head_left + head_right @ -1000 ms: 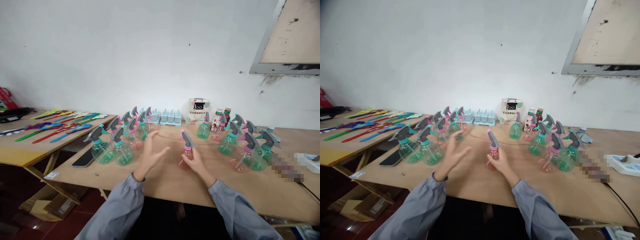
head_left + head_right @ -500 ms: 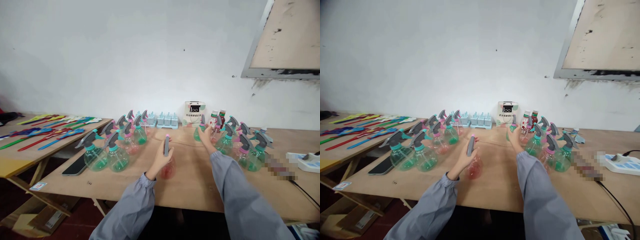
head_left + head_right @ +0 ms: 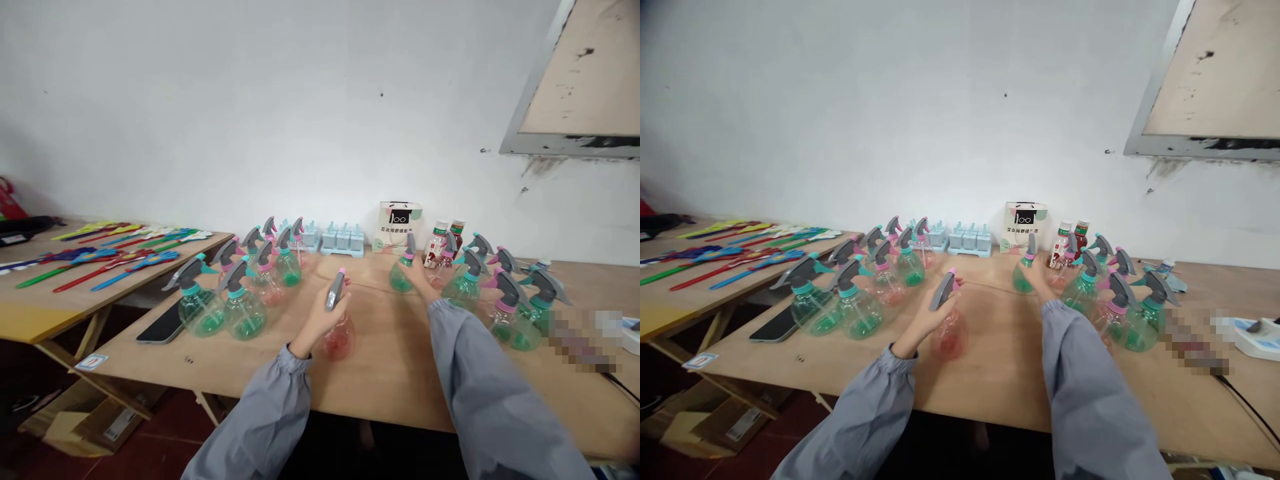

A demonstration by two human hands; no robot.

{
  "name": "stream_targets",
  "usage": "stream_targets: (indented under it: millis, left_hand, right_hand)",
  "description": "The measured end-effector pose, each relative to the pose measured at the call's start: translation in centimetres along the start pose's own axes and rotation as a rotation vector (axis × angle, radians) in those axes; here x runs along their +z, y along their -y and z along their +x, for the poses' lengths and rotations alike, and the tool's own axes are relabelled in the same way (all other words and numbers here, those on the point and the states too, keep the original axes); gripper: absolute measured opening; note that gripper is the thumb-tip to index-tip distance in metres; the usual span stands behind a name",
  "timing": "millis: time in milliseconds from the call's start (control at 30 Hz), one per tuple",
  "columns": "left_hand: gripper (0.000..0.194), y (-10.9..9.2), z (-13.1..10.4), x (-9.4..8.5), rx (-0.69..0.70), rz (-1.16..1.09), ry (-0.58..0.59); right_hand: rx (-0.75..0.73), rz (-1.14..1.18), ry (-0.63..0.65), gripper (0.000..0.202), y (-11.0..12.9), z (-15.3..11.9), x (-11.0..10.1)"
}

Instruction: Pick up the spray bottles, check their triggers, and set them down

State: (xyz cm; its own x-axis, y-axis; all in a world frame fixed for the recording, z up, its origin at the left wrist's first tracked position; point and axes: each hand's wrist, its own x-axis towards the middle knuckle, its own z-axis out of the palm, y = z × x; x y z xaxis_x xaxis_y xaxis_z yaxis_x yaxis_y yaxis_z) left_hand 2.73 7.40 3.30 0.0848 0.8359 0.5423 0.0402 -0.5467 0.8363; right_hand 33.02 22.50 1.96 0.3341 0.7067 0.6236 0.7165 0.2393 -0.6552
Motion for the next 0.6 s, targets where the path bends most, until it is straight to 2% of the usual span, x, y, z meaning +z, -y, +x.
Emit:
stream_targets:
  millis: [67, 200, 333, 433, 600]
  left_hand:
    - [0.036, -0.2, 0.2, -0.3, -0.026, -0.046, 0.006]
    - [0.034, -0.7, 0.4, -1.2, -0.103, -0.107, -0.031]
    - [0.026, -1.4, 0.4, -2.4, -0.151, -0.156, -0.006]
    - [0.021, -1.8, 0.6, -3.0, -0.146, -0.195, 0.005]
    - [0.024, -2.4, 0.7, -3.1, -0.137, -0.258, 0.069]
  right_hand:
    - [-0.038, 0.033, 0.043, 0.027, 0.7, -2.5, -0.5]
    - [-0.161, 0.165, 0.081, 0.039, 2.7, -8.8, -2.0]
    - [-0.14, 0.3, 0.14, 0.043, 5.1, -13.6, -2.9]
    - [-0.126, 0.372, 0.161, 0.041, 6.4, -15.1, -3.0]
    - [-0.088, 0.427, 0.101, 0.035, 7.1, -15.4, -2.8]
